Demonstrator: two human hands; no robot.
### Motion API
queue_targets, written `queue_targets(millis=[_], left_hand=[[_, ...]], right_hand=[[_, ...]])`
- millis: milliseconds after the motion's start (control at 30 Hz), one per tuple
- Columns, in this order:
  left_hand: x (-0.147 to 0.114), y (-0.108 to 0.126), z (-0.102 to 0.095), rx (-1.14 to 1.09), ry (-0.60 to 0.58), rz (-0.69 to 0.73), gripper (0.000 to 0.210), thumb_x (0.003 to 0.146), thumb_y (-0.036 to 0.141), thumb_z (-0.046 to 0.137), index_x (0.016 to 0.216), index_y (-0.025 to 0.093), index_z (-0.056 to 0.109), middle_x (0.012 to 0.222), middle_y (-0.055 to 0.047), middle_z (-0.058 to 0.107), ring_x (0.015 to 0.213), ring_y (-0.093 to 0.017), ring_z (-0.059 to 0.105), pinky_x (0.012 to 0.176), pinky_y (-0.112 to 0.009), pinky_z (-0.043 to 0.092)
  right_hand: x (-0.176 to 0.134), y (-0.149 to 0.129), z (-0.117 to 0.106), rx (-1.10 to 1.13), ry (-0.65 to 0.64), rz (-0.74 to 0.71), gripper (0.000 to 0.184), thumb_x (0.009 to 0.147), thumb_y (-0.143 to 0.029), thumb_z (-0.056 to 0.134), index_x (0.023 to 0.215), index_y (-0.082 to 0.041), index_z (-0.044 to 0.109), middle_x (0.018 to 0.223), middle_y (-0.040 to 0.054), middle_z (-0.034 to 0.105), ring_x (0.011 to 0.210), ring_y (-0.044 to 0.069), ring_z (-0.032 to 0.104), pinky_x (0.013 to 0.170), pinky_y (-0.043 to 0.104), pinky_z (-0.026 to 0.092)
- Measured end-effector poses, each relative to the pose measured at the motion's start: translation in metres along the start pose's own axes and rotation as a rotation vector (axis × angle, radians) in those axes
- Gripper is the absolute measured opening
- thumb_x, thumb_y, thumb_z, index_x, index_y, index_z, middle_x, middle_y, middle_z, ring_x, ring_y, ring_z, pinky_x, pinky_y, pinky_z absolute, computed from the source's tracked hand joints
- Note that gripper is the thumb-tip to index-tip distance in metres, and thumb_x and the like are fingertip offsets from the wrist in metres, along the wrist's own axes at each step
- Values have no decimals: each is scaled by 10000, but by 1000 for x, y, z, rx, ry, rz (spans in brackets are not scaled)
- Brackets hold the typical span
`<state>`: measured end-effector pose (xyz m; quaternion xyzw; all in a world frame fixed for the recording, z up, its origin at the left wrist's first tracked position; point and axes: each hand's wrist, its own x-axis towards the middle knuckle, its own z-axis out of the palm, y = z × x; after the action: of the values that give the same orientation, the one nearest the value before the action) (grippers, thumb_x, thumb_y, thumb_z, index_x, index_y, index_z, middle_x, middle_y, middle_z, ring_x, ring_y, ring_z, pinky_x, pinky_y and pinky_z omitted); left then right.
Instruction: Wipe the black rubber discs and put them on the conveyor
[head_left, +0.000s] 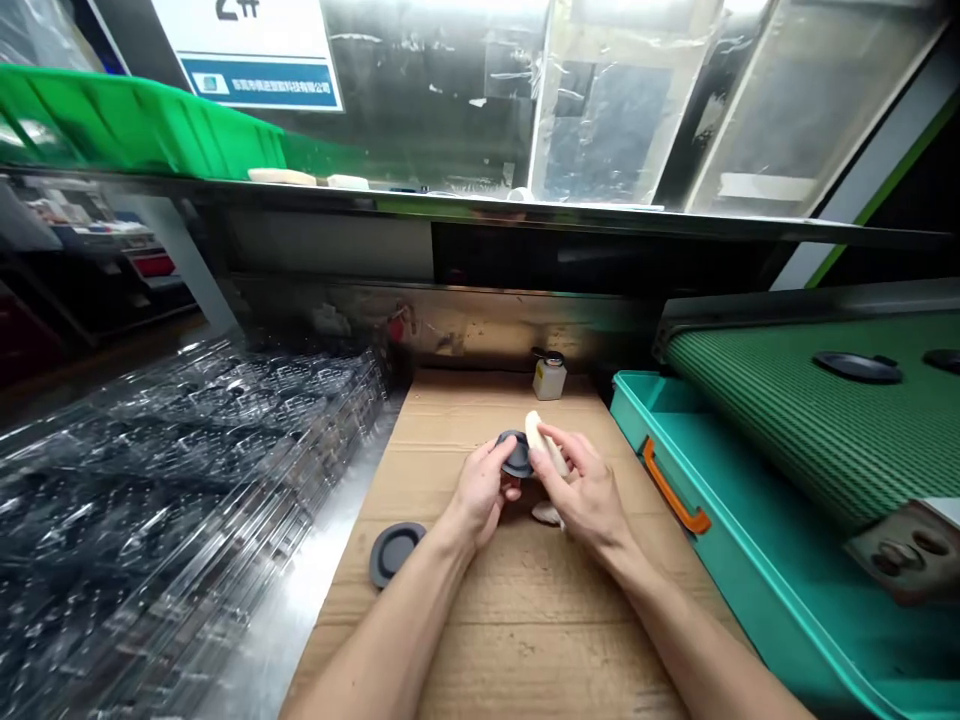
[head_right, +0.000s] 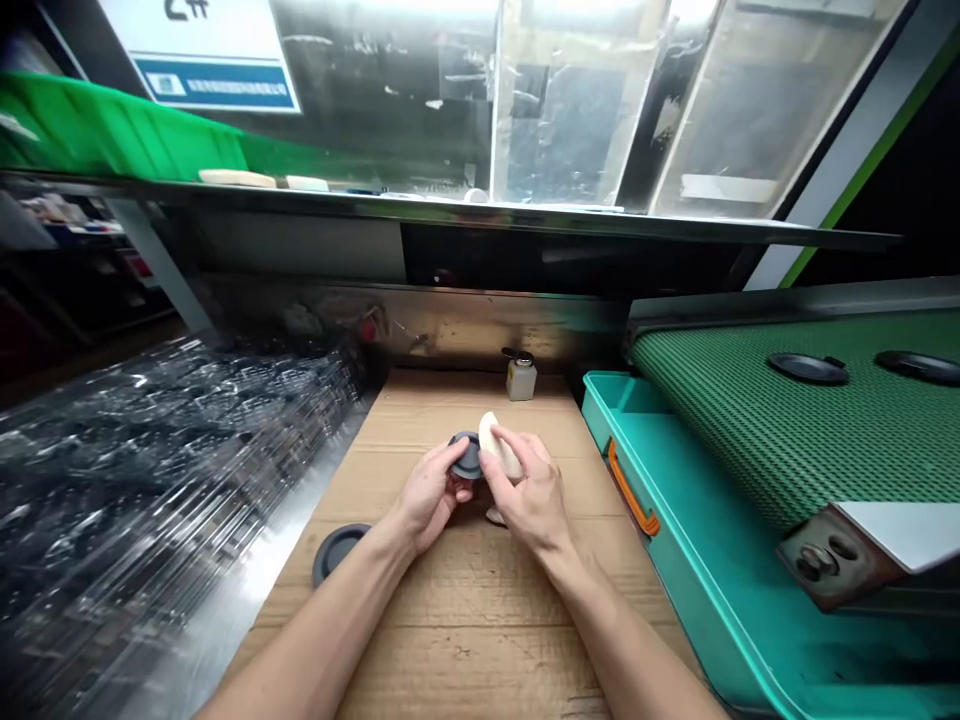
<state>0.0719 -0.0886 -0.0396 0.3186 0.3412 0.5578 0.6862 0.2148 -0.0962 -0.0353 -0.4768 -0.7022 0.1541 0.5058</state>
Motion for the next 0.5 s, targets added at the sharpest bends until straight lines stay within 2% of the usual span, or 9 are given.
queue_targets(millis=[67,133,233,300,367,433,500], left_hand=[[0,-1,1,-113,36,-19,257,786,371,670,917,152,638,775,-22,639,641,-104,569,521,-203,424],[-1,-2,3,-209,-12,-79,293,827,387,621,993,147,649,899,-70,680,801,-166,629,674,-274,506],[-1,-2,4,-362,-153,-197,495,895,520,452,1064,96,642,1006,-153,686,942,-245,643,824,-366,515],[0,-2,1,-419,-154,-279,591,918,554,345,1097,66,627,1019,-185,684,971,-271,648,870,-400,505],[2,-2,-2,-440,-109,-333,569,937,505,321,1124,55,615,1027,-190,687,989,-275,652,911,-412,491],[5,-4,-6,-472,-104,-301,501,942,436,350,1150,59,607,1065,-183,686,1026,-267,646,961,-403,468],[7,-7,-8,-514,-130,-205,442,937,373,384,1173,68,602,1116,-172,677,1071,-257,631,1006,-387,441]], right_hand=[[-7,-1,8,-69,0,1,392,878,-423,570,1228,-250,611,1061,70,602,899,185,574,794,310,485],[-14,-1,14,-151,17,-6,404,878,-414,572,1248,-254,603,1055,75,587,930,198,565,821,326,481],[-26,-6,21,-298,27,-49,395,884,-401,556,1243,-249,612,1038,90,567,952,223,540,845,355,466],[-31,-12,25,-390,-29,-83,382,896,-382,529,1247,-252,607,1017,95,558,931,228,527,824,356,460],[-29,-19,30,-466,-105,-105,386,905,-358,506,1269,-261,587,992,96,550,899,226,516,784,342,454],[-18,-24,35,-532,-136,-96,380,904,-345,500,1267,-273,583,970,94,540,889,227,500,747,324,440],[-4,-27,40,-581,-118,-54,333,903,-344,499,1207,-280,620,942,90,533,888,229,485,727,313,423]])
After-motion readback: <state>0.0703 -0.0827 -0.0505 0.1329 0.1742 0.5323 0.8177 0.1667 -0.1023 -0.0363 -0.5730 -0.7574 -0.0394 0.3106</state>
